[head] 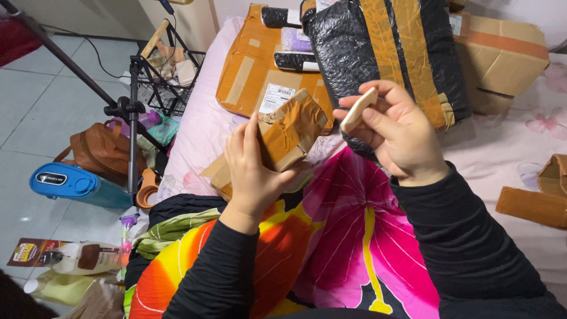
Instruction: The person sits on a bed and opens several taped cardboard parcels, using a small plastic scraper to cut the tape. They pull a yellow plastic jug and a white pouch out of one box, set items on the floor, and begin opening a larger taped box.
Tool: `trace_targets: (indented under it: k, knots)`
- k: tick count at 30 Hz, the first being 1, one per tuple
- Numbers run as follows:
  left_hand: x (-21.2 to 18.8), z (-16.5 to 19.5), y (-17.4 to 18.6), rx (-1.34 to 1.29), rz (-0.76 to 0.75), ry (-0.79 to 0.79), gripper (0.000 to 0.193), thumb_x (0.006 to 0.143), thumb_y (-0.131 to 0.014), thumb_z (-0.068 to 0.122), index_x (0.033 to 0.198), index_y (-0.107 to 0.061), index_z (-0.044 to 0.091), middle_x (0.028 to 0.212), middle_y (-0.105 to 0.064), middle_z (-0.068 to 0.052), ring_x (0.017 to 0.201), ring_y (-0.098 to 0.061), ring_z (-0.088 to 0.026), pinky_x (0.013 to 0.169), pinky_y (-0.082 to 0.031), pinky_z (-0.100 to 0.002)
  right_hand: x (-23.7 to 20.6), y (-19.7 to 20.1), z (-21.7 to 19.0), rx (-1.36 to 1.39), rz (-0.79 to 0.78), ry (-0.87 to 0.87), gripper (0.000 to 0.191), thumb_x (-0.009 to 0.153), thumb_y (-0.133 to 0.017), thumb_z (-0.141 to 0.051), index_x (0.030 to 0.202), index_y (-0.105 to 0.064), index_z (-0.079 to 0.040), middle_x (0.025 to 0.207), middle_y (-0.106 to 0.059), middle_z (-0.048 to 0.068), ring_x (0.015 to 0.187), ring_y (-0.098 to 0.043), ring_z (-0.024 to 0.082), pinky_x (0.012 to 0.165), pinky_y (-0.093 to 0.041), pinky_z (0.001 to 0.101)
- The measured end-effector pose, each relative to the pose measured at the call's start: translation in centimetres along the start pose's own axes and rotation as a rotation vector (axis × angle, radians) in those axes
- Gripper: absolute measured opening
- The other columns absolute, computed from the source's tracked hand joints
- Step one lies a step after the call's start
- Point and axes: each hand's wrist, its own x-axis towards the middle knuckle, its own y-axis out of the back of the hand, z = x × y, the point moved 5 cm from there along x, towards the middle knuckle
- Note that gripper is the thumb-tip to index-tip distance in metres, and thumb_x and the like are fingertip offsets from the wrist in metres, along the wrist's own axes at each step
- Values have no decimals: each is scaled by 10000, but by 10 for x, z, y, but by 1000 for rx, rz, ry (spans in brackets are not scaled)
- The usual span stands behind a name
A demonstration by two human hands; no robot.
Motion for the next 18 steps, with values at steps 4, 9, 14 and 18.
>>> trace_targets:
  k: [4, 9, 14, 18]
  knots:
    - [-4, -9, -10, 9, -7, 14, 1067, 601, -953, 435, 1426, -421, 18, 1344, -525, -177, 1246, -512, -386, 1082, -389, -497, 0, -4, 8, -86, -54, -19, 210, 1082, -495, 33, 1274, -434, -29, 1238, -639, 190, 1158, -679, 282, 1028, -589, 418]
    - [-7, -17, -18, 1, -54, 33, 1023, 599, -943, 441, 1375, -419, 29, 1317, -545, -164, 1224, -521, -382, 1048, -387, -491, 0, -4, 18, -90, -71, -72, 317, 1016, -487, 54, 1291, -382, -64, 1208, -675, 206, 1094, -701, 256, 987, -575, 388]
    - [-10, -15, -24, 37, -63, 13, 1032, 581, -949, 439, 1372, -422, 39, 1322, -538, -168, 1252, -501, -390, 1065, -374, -507, 3, -9, 25, -136, -101, -74, 277, 1025, -540, 69, 1284, -479, -9, 1173, -703, 187, 1056, -703, 227, 940, -583, 345]
    - [-11, -16, -28, 62, -146, 56, 1046, 514, -941, 396, 1366, -437, 55, 1326, -546, -159, 1266, -497, -380, 1056, -353, -516, 7, -5, 30, -105, -58, -75, 175, 986, -595, 97, 1117, -535, -3, 1133, -720, 187, 1010, -731, 221, 902, -613, 339]
